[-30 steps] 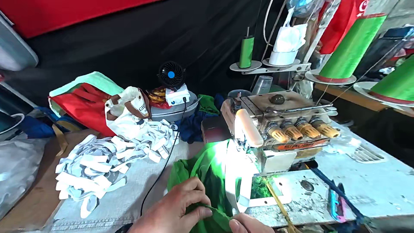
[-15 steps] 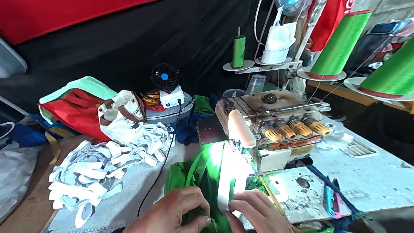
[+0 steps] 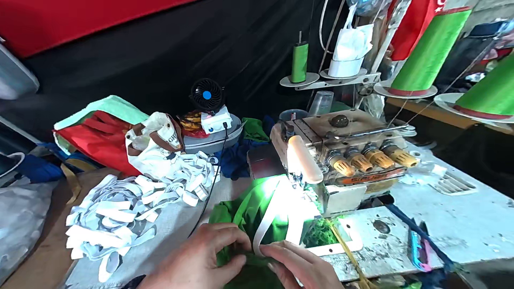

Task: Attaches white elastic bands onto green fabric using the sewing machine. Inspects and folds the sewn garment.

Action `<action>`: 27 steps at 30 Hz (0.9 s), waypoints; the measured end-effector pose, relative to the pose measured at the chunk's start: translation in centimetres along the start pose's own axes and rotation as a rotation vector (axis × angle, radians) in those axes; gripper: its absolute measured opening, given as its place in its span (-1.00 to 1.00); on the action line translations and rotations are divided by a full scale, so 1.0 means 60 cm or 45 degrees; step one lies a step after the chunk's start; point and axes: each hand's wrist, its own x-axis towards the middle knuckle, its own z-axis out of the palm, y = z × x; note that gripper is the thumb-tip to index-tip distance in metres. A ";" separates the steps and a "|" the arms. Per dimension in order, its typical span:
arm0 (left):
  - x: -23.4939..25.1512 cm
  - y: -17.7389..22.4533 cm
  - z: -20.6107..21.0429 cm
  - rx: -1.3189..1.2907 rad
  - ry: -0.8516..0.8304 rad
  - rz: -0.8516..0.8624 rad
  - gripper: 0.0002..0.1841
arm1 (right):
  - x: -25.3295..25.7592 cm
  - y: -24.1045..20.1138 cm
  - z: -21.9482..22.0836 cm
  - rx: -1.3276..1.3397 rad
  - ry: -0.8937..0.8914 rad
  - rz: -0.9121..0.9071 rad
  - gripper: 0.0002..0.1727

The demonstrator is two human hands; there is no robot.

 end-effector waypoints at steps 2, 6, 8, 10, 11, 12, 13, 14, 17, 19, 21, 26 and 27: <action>0.004 -0.001 -0.004 0.059 -0.005 0.023 -0.89 | -0.004 0.000 -0.005 -0.018 -0.024 0.007 -0.77; 0.019 0.008 -0.001 0.077 -0.039 0.070 -0.84 | -0.008 -0.002 -0.004 0.032 0.011 0.046 -0.69; 0.027 0.012 0.005 0.054 -0.070 0.060 -0.81 | -0.010 0.001 0.002 0.055 0.076 0.028 -0.70; 0.029 0.017 0.009 0.007 -0.100 0.008 -0.79 | -0.015 0.005 0.007 0.085 0.132 0.002 -0.69; 0.029 0.019 0.011 -0.021 -0.111 -0.014 -0.79 | -0.017 0.006 0.008 0.101 0.147 -0.004 -0.66; 0.029 0.020 0.013 -0.043 -0.105 -0.014 -0.76 | -0.019 0.007 0.009 0.118 0.157 -0.005 -0.63; 0.030 0.022 0.014 -0.058 -0.099 -0.007 -0.71 | -0.021 0.007 0.010 0.127 0.167 -0.004 -0.61; 0.031 0.022 0.016 -0.072 -0.093 0.018 -0.66 | -0.023 0.007 0.010 0.131 0.174 -0.006 -0.60; 0.033 0.016 0.021 -0.044 -0.101 0.126 -0.63 | -0.025 0.006 0.012 0.098 0.182 -0.032 -0.60; 0.035 0.010 0.022 0.040 -0.093 0.171 -0.72 | -0.026 0.006 0.014 0.066 0.201 -0.035 -0.60; 0.037 0.005 0.021 0.110 -0.108 0.187 -0.80 | -0.027 0.007 0.018 0.050 0.231 -0.025 -0.59; 0.039 0.004 0.020 0.186 -0.117 0.164 -0.85 | -0.026 0.012 0.021 0.157 0.264 -0.008 -0.48; 0.039 0.004 0.019 0.173 -0.120 0.153 -0.86 | -0.026 0.013 0.021 0.183 0.257 -0.002 -0.48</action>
